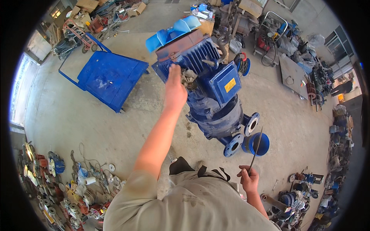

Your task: The person wipes the exterior of a blue electric motor with a rag and a metal rod, moving around the motor to clean different sides. The motor is suspended by a chain hoist in a workshop.

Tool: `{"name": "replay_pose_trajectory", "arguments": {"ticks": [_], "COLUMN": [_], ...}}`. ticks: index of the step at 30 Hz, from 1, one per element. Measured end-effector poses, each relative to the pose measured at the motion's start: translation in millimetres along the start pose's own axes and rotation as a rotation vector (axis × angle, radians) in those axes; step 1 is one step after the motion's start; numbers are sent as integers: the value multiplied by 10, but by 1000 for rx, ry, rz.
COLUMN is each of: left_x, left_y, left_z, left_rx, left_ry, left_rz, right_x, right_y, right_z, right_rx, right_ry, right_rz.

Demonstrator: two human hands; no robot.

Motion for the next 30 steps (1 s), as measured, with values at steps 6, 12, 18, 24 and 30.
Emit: {"name": "replay_pose_trajectory", "arguments": {"ticks": [6,12,18,24,30], "left_x": [1084,942,123,975,1191], "left_y": [390,194,9,377,96], "left_z": [-829,-48,58,-533,-290], "left_rx": [-220,295,41,271,382], "left_ry": [-387,157,320,22,283], "left_rz": [-69,184,-10,225,490], "right_x": [109,211,212,212,179], "right_y": [11,78,117,126,94], "right_z": [-17,170,389,461,479], "right_rx": [-12,-62,-43,31,95], "right_ry": [-7,26,47,-19,-96], "right_rz": [-20,-19,-14,-18,-30]}}
Point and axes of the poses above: each hand's wrist, its own x-axis away from the middle knuckle, its own z-axis out of the back of the hand, y = z × x, the point moved 7 cm from there along -x, towards the middle knuckle, and after that the axes turned 6 degrees about -z, right-handed, at the moved point
